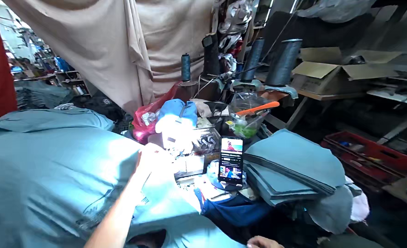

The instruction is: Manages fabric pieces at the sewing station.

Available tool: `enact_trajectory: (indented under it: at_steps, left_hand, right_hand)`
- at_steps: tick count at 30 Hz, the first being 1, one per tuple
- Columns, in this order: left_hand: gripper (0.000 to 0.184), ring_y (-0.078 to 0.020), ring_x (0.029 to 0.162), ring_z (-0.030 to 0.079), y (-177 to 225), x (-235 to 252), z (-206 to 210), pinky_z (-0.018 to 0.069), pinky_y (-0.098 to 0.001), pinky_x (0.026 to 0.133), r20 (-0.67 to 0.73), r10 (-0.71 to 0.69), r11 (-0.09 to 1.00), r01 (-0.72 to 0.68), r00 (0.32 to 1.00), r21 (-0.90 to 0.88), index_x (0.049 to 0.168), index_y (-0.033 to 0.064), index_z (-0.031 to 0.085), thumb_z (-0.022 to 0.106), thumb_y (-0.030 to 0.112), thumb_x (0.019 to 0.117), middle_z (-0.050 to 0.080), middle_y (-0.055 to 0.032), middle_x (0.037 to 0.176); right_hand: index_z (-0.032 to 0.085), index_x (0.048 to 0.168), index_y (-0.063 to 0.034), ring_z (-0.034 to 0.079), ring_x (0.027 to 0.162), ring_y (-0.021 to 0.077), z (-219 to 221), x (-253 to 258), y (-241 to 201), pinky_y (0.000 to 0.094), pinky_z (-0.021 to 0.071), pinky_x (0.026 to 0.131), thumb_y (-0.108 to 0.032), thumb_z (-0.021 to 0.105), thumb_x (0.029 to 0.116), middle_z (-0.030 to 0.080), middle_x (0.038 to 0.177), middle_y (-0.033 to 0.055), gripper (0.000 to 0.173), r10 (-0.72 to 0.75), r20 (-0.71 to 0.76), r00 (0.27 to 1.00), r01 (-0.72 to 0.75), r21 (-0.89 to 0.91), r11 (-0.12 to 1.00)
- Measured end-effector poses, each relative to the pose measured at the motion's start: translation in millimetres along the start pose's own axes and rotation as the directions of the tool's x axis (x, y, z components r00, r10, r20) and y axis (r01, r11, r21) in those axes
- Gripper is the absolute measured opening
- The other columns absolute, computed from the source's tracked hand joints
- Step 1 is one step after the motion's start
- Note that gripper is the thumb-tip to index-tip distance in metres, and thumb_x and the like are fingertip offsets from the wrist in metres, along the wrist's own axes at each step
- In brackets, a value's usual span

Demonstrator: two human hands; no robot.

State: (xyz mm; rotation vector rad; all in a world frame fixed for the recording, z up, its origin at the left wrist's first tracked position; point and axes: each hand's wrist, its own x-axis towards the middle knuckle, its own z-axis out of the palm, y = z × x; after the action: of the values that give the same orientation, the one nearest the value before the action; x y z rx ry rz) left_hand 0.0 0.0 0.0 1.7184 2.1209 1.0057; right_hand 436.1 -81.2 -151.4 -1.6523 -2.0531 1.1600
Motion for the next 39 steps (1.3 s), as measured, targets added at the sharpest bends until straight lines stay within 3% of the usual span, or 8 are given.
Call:
enact_trajectory:
  at_steps: [6,9,13,18,22,27,33,39]
  left_hand:
    - [0.014,-0.0286,0.097,0.072,-40.2,-22.7,18.7,0.0569,-0.0514,0.091,-0.061,0.338,0.939,-0.332,0.939,0.090,0.100,0.0016,0.077,0.067,0.012,0.0951,0.075,-0.0150,0.099]
    - [0.020,-0.0266,0.104,0.072,-51.1,-31.1,13.9,0.0567,-0.0505,0.095,-0.010,0.447,0.881,-0.438,0.895,0.180,0.107,0.0073,0.078,0.062,0.016,0.0992,0.075,-0.0107,0.108]
    - [0.031,-0.0335,0.129,0.059,-48.5,-34.1,15.1,0.0406,-0.0556,0.115,0.009,0.306,0.905,-0.293,0.952,0.309,0.119,0.0104,0.074,0.056,0.028,0.1023,0.068,-0.0133,0.129]
    - [0.038,-0.0355,0.125,0.061,-33.8,-51.3,19.4,0.0442,-0.0579,0.109,0.063,0.255,0.896,-0.260,0.965,0.360,0.122,0.0095,0.073,0.050,0.033,0.1032,0.069,-0.0148,0.127]
    - [0.043,-0.0285,0.124,0.064,-26.1,-66.6,35.1,0.0499,-0.0524,0.105,-0.021,0.378,0.847,-0.336,0.926,0.413,0.128,0.0155,0.072,0.044,0.035,0.1031,0.071,-0.0068,0.128]
    - [0.038,-0.0289,0.121,0.065,-25.2,-53.0,38.7,0.0501,-0.0528,0.105,-0.072,0.420,0.833,-0.352,0.905,0.426,0.121,0.0155,0.075,0.047,0.035,0.1043,0.072,-0.0074,0.124]
    - [0.037,-0.0297,0.133,0.055,-27.5,-32.8,34.8,0.0406,-0.0530,0.115,0.027,0.262,0.908,-0.255,0.965,0.331,0.126,0.0140,0.071,0.049,0.036,0.1053,0.065,-0.0092,0.135]
    - [0.041,-0.0414,0.138,0.049,-13.9,-39.0,29.9,0.0356,-0.0595,0.116,0.103,0.082,0.930,-0.113,0.991,0.350,0.132,0.0038,0.066,0.062,0.030,0.1005,0.058,-0.0235,0.142]
  right_hand:
    - [0.078,0.103,-0.0034,0.073,0.094,0.0171,39.2,59.5,-86.8,0.0396,0.0583,0.089,-0.018,0.065,0.0978,0.076,0.100,0.0085,0.020,-0.409,-0.137,0.902,0.422,0.078,0.903]
    - [0.077,0.105,-0.0025,0.071,0.093,0.0113,67.4,92.2,-142.2,0.0303,0.0585,0.087,-0.017,0.064,0.0974,0.075,0.102,0.0081,0.021,-0.461,-0.189,0.867,0.493,0.205,0.845]
    - [0.071,0.119,0.0011,0.070,0.104,0.0114,97.9,126.6,-189.0,0.0282,0.0564,0.096,-0.018,0.066,0.0982,0.073,0.113,0.0109,0.029,-0.467,-0.115,0.877,0.466,0.441,0.767]
    - [0.070,0.099,-0.0001,0.056,0.076,0.0059,83.6,125.5,-171.5,0.0260,0.0488,0.074,-0.024,0.062,0.0993,0.063,0.084,0.0028,0.025,-0.440,0.075,0.895,0.381,0.387,0.840]
    - [0.066,0.087,-0.0064,0.053,0.058,0.0025,66.4,120.3,-140.7,0.0229,0.0479,0.057,-0.021,0.064,0.0953,0.057,0.067,-0.0058,0.016,-0.369,-0.017,0.929,0.340,0.431,0.836]
    - [0.068,0.086,-0.0057,0.057,0.062,0.0019,72.5,122.3,-145.9,0.0229,0.0508,0.063,-0.025,0.064,0.0972,0.060,0.070,-0.0051,0.022,-0.384,-0.057,0.922,0.371,0.419,0.829]
    - [0.070,0.089,-0.0040,0.058,0.064,0.0049,77.2,129.4,-164.9,0.0254,0.0518,0.064,-0.024,0.064,0.0971,0.062,0.072,-0.0016,0.023,-0.381,-0.112,0.918,0.393,0.392,0.832]
    - [0.073,0.093,-0.0008,0.061,0.072,0.0085,75.5,119.8,-170.5,0.0281,0.0524,0.071,-0.023,0.063,0.0976,0.066,0.078,0.0042,0.025,-0.393,-0.198,0.898,0.437,0.298,0.849]
